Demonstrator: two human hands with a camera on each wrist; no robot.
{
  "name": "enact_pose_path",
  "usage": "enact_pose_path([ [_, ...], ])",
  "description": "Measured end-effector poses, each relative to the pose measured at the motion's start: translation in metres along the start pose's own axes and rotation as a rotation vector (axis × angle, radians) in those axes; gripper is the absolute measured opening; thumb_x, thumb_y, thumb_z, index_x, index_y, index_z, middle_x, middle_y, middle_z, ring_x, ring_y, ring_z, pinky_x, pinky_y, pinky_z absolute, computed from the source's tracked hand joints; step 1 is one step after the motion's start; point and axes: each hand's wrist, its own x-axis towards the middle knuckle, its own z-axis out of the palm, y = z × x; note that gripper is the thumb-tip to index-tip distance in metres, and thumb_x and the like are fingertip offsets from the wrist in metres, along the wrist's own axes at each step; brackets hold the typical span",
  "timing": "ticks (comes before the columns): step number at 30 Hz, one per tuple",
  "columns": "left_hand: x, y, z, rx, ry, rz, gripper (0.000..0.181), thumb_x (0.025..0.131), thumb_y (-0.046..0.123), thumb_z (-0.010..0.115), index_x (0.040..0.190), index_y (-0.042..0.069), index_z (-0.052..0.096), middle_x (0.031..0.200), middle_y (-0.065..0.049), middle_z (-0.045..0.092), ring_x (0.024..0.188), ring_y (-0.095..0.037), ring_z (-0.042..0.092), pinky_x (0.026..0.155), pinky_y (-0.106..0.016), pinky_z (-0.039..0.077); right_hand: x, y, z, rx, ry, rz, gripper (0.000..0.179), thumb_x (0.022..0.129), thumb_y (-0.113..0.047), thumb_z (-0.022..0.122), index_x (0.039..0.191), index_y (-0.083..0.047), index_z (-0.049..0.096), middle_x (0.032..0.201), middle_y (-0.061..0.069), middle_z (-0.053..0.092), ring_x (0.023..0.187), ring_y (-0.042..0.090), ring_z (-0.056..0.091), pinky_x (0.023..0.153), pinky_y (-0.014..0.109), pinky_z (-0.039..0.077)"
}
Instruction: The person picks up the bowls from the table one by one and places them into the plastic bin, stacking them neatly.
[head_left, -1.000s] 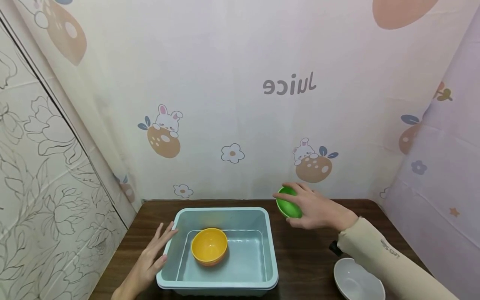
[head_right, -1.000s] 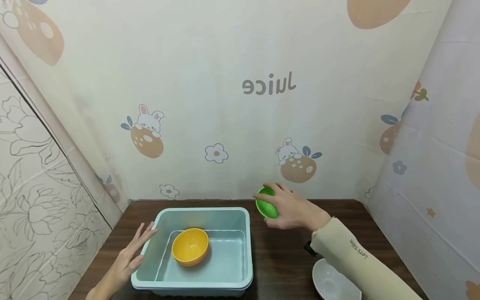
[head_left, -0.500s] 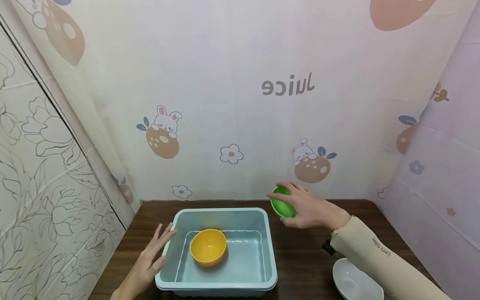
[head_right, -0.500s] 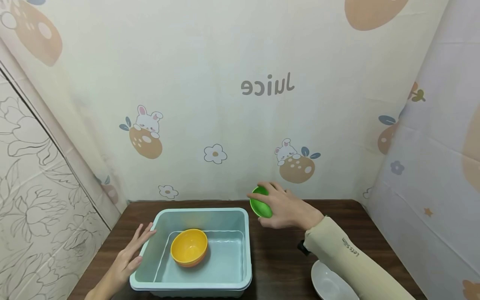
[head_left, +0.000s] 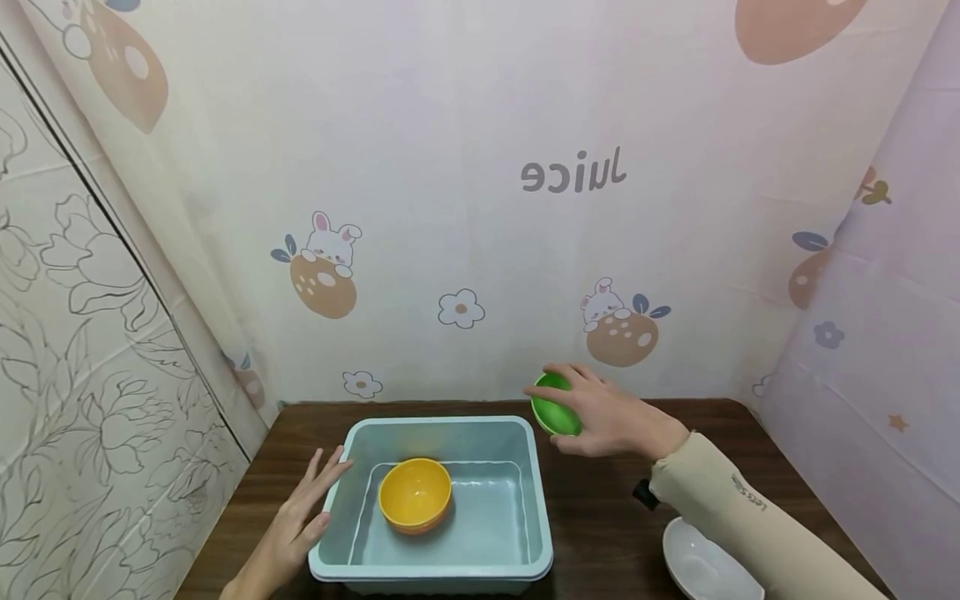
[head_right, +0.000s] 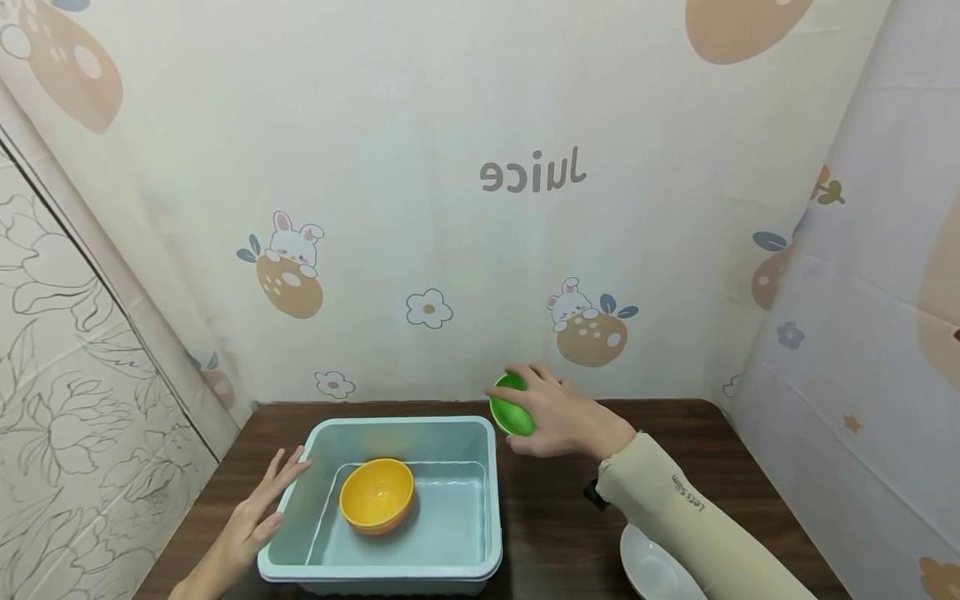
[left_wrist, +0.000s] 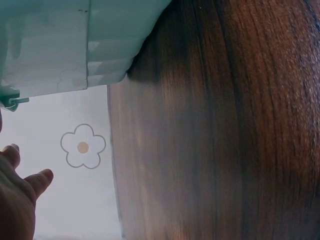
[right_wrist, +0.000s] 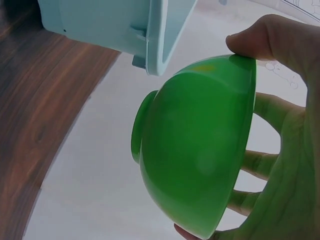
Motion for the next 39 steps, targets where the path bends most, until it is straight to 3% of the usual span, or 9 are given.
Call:
enact_pose_path([
  [7,0.000,0.000,0.000,-0.005,-0.003,-0.013,0.056,0.101,0.005,0.048,0.157,0.014,0.044,0.168,-0.016,0.030,0.159,-0.010,-0.003,0.095,-0.093,0.015,0.003,-0.007,-0.002,0.007,-0.011,-0.001,0.066,0.084,-0.044,0.071,0.148,-0.039,0.054,0.158,0.009,0.040,0.129,0.030,0.046,0.080,0.044,0.050],
  [20,0.000,0.000,0.000,-0.007,0.000,-0.015,0.056,0.101,0.006,0.048,0.157,0.014,0.044,0.168,-0.016,0.031,0.160,-0.013,-0.003,0.096,-0.093,0.015,0.014,-0.022,0.001,0.040,-0.010,-0.023,0.066,0.083,-0.046,0.071,0.148,-0.042,0.054,0.160,0.006,0.037,0.127,0.027,0.046,0.079,0.036,0.050],
  [39,0.000,0.001,0.000,-0.017,0.011,0.008,0.057,0.100,0.005,0.049,0.156,0.012,0.045,0.167,-0.018,0.032,0.160,-0.012,-0.002,0.094,-0.094,0.016,0.021,-0.037,0.005,0.080,-0.012,-0.024,0.067,0.083,-0.044,0.069,0.148,-0.041,0.054,0.162,0.009,0.036,0.133,0.032,0.044,0.087,0.050,0.053],
])
